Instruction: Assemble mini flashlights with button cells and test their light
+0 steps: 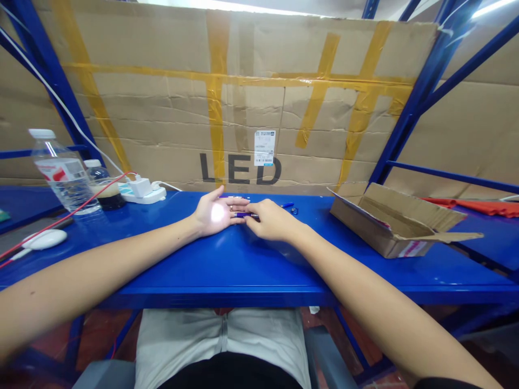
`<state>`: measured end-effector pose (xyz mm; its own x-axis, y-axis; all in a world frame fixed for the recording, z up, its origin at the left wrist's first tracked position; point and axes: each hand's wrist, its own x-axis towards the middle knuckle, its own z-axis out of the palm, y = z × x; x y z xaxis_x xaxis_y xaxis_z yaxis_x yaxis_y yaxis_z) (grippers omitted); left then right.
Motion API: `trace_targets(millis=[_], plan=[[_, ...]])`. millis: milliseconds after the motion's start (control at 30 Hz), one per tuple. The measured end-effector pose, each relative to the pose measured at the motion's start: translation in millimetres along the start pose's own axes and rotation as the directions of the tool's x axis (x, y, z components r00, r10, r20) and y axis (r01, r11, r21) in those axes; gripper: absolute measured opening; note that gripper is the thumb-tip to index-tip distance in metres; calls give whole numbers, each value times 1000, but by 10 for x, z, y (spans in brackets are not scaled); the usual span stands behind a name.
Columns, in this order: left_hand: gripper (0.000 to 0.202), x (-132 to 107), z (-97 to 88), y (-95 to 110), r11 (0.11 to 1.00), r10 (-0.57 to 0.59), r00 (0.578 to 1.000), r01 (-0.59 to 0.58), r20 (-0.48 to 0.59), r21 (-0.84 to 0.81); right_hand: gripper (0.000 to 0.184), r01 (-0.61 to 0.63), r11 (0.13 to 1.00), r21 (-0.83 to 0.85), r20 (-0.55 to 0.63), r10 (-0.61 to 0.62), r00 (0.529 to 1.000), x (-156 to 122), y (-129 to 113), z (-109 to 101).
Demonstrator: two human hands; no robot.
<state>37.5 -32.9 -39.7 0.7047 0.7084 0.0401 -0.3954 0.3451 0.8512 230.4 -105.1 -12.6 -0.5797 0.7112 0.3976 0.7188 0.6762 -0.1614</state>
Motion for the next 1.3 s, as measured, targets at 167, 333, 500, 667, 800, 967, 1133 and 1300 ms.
trace_targets(millis=[167, 333, 500, 667, 800, 967, 1133, 1300], plan=[[68, 1, -9, -4, 1000, -1, 1000, 1, 3, 7, 38, -2, 1000, -7, 5, 2, 1000, -8, -4, -11], [71, -5, -5, 2, 1000, -8, 1000, 8, 12, 8, 29, -25, 999, -35, 17, 26, 1000, -13, 6, -5], [72, -2, -13, 4, 1000, -12, 999, 12, 31, 7, 30, -22, 999, -40, 17, 23, 1000, -13, 24, 9], [73, 1, -9, 0, 1000, -7, 1000, 7, 25, 12, 34, -17, 999, -38, 12, 17, 1000, -20, 17, -6], [70, 7, -11, -8, 1000, 11, 1000, -11, 26, 3, 38, 7, 999, -31, 3, -7, 1000, -26, 4, -22], [70, 13, -16, -9, 1000, 12, 1000, -13, 27, 6, 34, -9, 1000, -29, 11, 9, 1000, -24, -3, -24], [71, 15, -17, -6, 1000, 10, 1000, -10, 26, 1, 33, -13, 999, -41, 11, 14, 1000, -23, -9, -29], [72, 13, -18, -2, 1000, 7, 1000, -7, 30, 7, 31, -16, 998, -55, 13, 17, 1000, -22, -23, -37]])
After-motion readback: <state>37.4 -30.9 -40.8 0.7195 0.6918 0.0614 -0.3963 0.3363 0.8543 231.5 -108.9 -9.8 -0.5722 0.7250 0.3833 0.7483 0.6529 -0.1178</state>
